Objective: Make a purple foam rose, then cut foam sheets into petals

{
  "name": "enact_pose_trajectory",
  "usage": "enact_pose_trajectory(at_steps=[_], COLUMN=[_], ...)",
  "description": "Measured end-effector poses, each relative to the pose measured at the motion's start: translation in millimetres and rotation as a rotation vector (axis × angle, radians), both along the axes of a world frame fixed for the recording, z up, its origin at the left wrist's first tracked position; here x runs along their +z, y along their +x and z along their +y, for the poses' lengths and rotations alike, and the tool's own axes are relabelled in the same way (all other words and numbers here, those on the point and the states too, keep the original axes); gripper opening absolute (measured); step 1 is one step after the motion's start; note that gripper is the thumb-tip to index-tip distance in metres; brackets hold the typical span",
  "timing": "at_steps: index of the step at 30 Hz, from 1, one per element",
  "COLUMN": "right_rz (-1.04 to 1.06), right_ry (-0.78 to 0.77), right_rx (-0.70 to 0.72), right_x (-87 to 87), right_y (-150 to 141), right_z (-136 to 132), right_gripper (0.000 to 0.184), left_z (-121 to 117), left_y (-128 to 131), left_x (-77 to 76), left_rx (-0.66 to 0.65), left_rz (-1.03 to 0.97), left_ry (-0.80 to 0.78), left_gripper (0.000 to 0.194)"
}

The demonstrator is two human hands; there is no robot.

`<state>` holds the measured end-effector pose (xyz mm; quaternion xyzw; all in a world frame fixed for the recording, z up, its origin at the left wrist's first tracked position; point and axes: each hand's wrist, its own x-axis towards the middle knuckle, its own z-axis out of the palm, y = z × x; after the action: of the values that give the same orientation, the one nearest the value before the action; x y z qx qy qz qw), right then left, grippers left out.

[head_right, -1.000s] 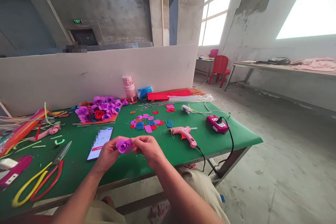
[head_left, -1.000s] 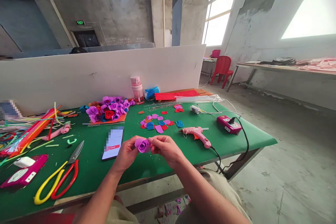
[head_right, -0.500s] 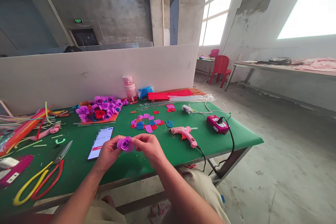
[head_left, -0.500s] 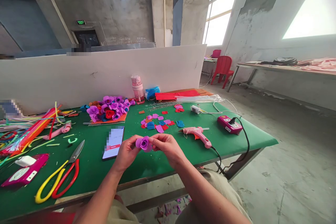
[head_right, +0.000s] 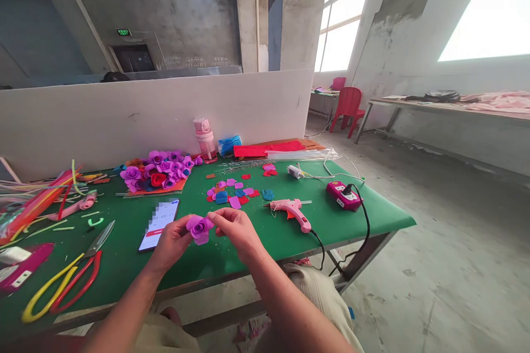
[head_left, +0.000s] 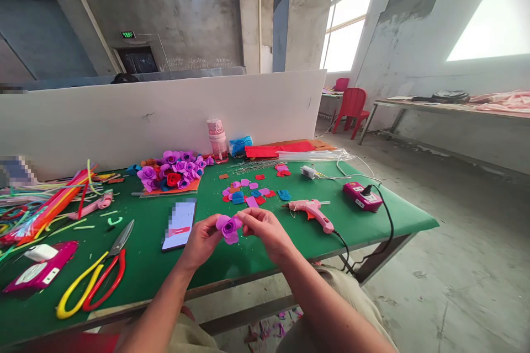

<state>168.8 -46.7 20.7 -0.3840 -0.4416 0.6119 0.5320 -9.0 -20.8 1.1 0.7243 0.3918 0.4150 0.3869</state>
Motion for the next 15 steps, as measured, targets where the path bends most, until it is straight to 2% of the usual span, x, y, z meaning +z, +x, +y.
enact_pose_trajectory(at_steps=[7, 15], right_rz=[-0.008, 0.084], right_ry=[0.020, -0.065], right_rx=[-0.019, 0.017], right_x=[-3.3, -3.4], right_y=[-3.8, -2.8], right_z=[1.1, 2.1], right_gripper=[0.036, 0.045], left_z=[-0.8, 1.3], left_y=[1.2, 2.7], left_x=[0.9, -2.8], left_rx=[-0.033, 0.033], left_rz=[0.030, -0.073], left_ry=[0.020, 0.005], left_gripper=[0.024, 0.024])
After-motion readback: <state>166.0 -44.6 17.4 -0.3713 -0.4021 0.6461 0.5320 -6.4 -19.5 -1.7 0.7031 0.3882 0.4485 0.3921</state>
